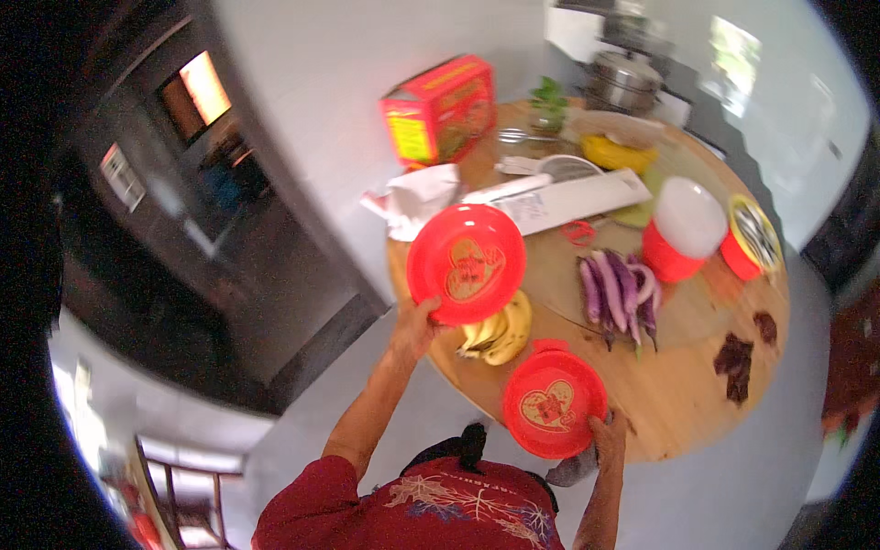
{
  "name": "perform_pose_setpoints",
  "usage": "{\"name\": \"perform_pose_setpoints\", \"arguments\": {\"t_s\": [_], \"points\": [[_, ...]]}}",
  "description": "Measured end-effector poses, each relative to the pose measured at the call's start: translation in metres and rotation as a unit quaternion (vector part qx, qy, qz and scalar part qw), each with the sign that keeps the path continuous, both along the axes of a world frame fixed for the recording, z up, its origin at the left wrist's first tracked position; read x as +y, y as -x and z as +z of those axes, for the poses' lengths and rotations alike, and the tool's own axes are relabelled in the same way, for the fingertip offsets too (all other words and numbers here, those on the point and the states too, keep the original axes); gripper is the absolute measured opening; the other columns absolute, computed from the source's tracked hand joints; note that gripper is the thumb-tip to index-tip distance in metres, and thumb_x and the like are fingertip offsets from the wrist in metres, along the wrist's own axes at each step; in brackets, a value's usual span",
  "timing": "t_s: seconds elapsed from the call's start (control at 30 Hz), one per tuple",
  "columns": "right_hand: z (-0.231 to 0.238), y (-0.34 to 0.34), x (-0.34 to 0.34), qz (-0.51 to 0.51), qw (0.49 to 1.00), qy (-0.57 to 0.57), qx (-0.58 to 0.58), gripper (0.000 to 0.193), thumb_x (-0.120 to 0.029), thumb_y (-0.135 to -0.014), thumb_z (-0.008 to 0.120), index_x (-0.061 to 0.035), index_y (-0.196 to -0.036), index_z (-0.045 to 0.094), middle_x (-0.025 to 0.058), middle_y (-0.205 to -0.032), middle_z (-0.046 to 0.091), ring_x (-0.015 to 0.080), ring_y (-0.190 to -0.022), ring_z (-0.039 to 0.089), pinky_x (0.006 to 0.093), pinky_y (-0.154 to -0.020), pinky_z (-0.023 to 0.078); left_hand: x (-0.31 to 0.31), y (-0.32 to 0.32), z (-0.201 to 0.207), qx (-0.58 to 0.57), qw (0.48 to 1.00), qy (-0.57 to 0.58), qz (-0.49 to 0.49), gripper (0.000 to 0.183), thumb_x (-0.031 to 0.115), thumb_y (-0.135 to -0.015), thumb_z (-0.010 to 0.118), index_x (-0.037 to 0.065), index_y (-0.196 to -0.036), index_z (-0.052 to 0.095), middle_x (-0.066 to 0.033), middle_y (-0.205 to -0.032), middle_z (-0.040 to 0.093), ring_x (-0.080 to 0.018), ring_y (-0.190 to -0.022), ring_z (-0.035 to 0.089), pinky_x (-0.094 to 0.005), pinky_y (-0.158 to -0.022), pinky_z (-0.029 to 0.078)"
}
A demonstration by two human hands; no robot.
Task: The person wipes several red plastic plates with a gray cloth on a wooden table. They handle the plates one at a time, wiping both the inside and outside surfaces, then place them back on the table. The person also wipes the table surface at the end.
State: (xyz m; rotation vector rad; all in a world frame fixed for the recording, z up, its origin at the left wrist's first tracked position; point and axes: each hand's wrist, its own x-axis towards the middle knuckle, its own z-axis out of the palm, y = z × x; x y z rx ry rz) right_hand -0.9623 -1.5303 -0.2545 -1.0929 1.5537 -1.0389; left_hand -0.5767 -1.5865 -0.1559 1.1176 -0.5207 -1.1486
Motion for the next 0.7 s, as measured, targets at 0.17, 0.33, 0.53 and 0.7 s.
{"name": "perform_pose_setpoints", "arguments": {"t_s": [0.17,0.33,0.53,0.7], "points": [[-0.010,0.011,-0.021,0.124,0.987,-0.030,-0.093,0.040,-0.007,-0.069,0.063,0.0035,-0.108,0.062,0.0092,-0.092,0.067,0.0182,-0.080,0.063,0.0302,-0.075,0.050,0.123,0.036,-0.018,0.154,0.985,-0.067,0.042,0.035,0.020,-0.088,0.050,-0.002,-0.116,0.051,-0.0156,-0.104,0.064,-0.0278,-0.089,0.066,-0.0415,-0.067,0.057],[-0.030,0.016,-0.024,0.143,0.988,0.011,-0.060,0.041,-0.006,-0.069,0.058,0.0033,-0.109,0.062,0.0103,-0.095,0.066,0.0201,-0.084,0.062,0.0325,-0.078,0.050,0.149,0.103,-0.072,0.271,0.960,-0.069,0.028,0.046,0.028,-0.086,0.050,0.005,-0.126,0.047,-0.0104,-0.120,0.061,-0.0269,-0.106,0.060,-0.0458,-0.091,0.047],[-0.016,0.016,0.004,0.206,0.978,0.022,-0.040,0.052,-0.008,-0.068,0.057,0.0035,-0.119,0.057,0.0101,-0.106,0.064,0.0246,-0.094,0.060,0.0356,-0.084,0.048,0.135,0.145,-0.097,0.401,0.915,0.018,-0.032,0.059,0.032,-0.081,0.054,0.007,-0.133,0.044,-0.0097,-0.130,0.055,-0.0262,-0.117,0.054,-0.0416,-0.101,0.040],[0.028,-0.004,0.053,0.252,0.955,-0.107,-0.116,0.053,-0.007,-0.071,0.056,0.0045,-0.123,0.054,0.0136,-0.113,0.061,0.0243,-0.101,0.058,0.0350,-0.089,0.045,0.155,0.143,-0.129,0.384,0.921,0.001,-0.074,0.058,0.040,-0.079,0.051,0.012,-0.131,0.046,-0.0032,-0.130,0.055,-0.0232,-0.114,0.052,-0.0411,-0.094,0.040]]}}
